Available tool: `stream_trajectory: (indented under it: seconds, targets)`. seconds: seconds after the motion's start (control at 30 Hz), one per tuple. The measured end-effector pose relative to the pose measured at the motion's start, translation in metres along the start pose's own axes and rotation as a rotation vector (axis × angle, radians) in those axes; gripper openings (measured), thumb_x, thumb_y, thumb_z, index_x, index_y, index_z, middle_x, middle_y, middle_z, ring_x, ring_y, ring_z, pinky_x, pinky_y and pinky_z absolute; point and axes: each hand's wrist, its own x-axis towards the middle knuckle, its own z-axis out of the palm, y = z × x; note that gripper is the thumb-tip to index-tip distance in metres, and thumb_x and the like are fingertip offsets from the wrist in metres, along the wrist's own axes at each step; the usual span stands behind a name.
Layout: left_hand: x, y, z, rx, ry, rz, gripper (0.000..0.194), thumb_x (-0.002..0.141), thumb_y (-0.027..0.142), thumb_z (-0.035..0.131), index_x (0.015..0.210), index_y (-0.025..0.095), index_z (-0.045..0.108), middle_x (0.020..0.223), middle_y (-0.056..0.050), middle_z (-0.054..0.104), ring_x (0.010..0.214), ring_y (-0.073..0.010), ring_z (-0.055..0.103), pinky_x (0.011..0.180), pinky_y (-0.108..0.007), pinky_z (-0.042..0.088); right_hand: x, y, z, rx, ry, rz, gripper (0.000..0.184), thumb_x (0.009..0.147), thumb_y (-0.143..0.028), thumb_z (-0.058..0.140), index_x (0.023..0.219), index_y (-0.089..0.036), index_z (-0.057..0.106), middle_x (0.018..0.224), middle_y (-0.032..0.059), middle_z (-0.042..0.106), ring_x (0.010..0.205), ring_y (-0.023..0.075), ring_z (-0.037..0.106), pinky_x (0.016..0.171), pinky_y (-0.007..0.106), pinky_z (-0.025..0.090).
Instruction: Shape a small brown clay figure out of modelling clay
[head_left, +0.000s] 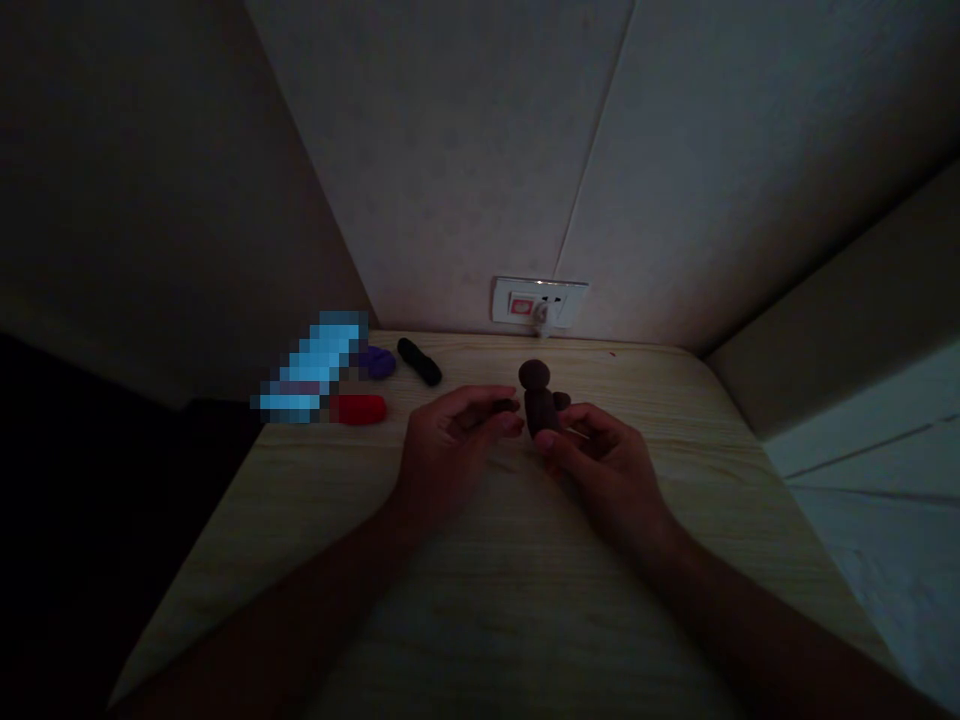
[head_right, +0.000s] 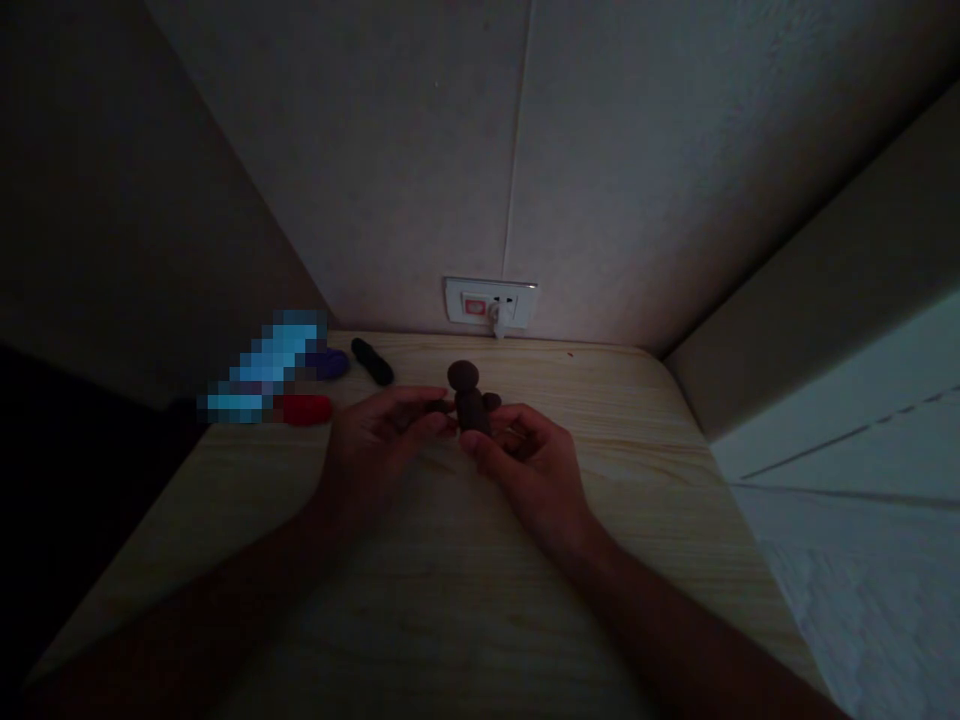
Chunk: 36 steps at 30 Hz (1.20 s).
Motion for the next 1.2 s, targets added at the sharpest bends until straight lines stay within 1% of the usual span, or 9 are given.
stream_trajectory:
  seconds: [0.07, 0.17, 0.27, 0.33, 0.47, 0.7, 0.93, 1.07, 1.2]
  targets:
    - [-0.0001, 0.0014, -0.0007, 0.017, -0.020, 0.005, 0.020, 0.083, 0.022, 0.079, 0.103, 0.020, 0.077, 0.086, -0.002, 0.081, 0.074, -0.0170, 0.077, 0.072, -0.028, 0.063, -0.0003, -0.0003, 0.0003, -0.005, 0.001, 0.001, 0.024, 0.073, -0.033, 0.089, 0.081, -0.021, 0.070, 0.060, -0.0045, 0.064, 0.054, 0.0113, 0.055, 0.054, 0.025, 0.045]
    - [-0.0011, 0.0011, -0.0017, 0.058, -0.066, 0.025, 0.015, 0.091, 0.030, 0.072, 0.101, 0.019, 0.074, 0.076, -0.001, 0.076, 0.069, -0.0160, 0.074, 0.069, -0.028, 0.061, -0.0004, 0.0004, 0.0003, -0.006, 0.009, 0.013, 0.024, 0.073, -0.033, 0.088, 0.081, -0.022, 0.069, 0.061, -0.0044, 0.064, 0.054, 0.0114, 0.055, 0.054, 0.025, 0.045]
    - [-0.0025, -0.0017, -0.0016, 0.016, -0.103, 0.018, 0.027, 0.100, 0.043, 0.059, 0.095, 0.018, 0.068, 0.073, -0.001, 0.069, 0.066, -0.0156, 0.069, 0.066, -0.028, 0.059, 0.0001, 0.0016, -0.0001, -0.018, 0.013, 0.013, 0.025, 0.073, -0.035, 0.089, 0.081, -0.022, 0.069, 0.062, -0.0040, 0.064, 0.054, 0.0120, 0.056, 0.053, 0.026, 0.045]
    - [-0.0029, -0.0032, -0.0007, -0.042, -0.123, 0.002, 0.030, 0.101, 0.046, 0.056, 0.093, 0.019, 0.063, 0.073, 0.000, 0.066, 0.065, -0.0151, 0.067, 0.062, -0.028, 0.058, 0.0004, 0.0019, -0.0003, -0.029, 0.019, 0.007, 0.027, 0.071, -0.035, 0.089, 0.080, -0.022, 0.068, 0.062, -0.0041, 0.064, 0.054, 0.0120, 0.056, 0.053, 0.026, 0.045]
    - [-0.0024, -0.0020, 0.0012, -0.049, -0.143, 0.004, 0.019, 0.093, 0.036, 0.067, 0.099, 0.019, 0.061, 0.073, 0.001, 0.066, 0.064, -0.0149, 0.066, 0.060, -0.027, 0.057, 0.0000, 0.0010, 0.0002, -0.017, 0.021, -0.002, 0.028, 0.070, -0.035, 0.090, 0.080, -0.022, 0.068, 0.063, -0.0044, 0.064, 0.054, 0.0110, 0.056, 0.052, 0.025, 0.044]
    - [-0.0023, -0.0014, 0.0026, -0.045, -0.109, -0.010, 0.016, 0.078, 0.017, 0.075, 0.088, 0.018, 0.062, 0.082, 0.000, 0.068, 0.073, -0.0130, 0.068, 0.068, -0.025, 0.058, -0.0002, 0.0019, -0.0001, -0.025, 0.019, 0.002, 0.026, 0.072, -0.035, 0.089, 0.080, -0.022, 0.069, 0.062, -0.0038, 0.066, 0.053, 0.0118, 0.056, 0.053, 0.025, 0.045]
    - [-0.0022, -0.0027, 0.0017, -0.018, -0.073, -0.009, 0.025, 0.072, 0.018, 0.084, 0.087, 0.018, 0.064, 0.082, -0.001, 0.070, 0.079, -0.0151, 0.071, 0.072, -0.026, 0.060, 0.0001, 0.0016, -0.0011, -0.026, 0.004, 0.002, 0.025, 0.073, -0.036, 0.089, 0.082, -0.022, 0.070, 0.063, -0.0038, 0.065, 0.055, 0.0124, 0.057, 0.054, 0.026, 0.045]
    - [-0.0031, -0.0037, -0.0002, -0.003, -0.082, 0.012, 0.026, 0.075, 0.020, 0.084, 0.097, 0.018, 0.070, 0.095, -0.005, 0.076, 0.090, -0.0188, 0.074, 0.082, -0.032, 0.062, 0.0000, 0.0018, -0.0008, -0.019, 0.011, 0.004, 0.026, 0.072, -0.036, 0.089, 0.083, -0.023, 0.069, 0.063, -0.0038, 0.065, 0.055, 0.0128, 0.057, 0.055, 0.027, 0.046]
    - [-0.0035, -0.0039, -0.0015, 0.041, -0.084, 0.023, 0.022, 0.073, 0.024, 0.087, 0.090, 0.018, 0.074, 0.092, -0.005, 0.080, 0.088, -0.0216, 0.077, 0.084, -0.036, 0.064, 0.0001, 0.0037, -0.0015, -0.018, 0.020, 0.005, 0.027, 0.071, -0.036, 0.089, 0.082, -0.023, 0.069, 0.062, -0.0042, 0.065, 0.053, 0.0126, 0.056, 0.054, 0.027, 0.046]
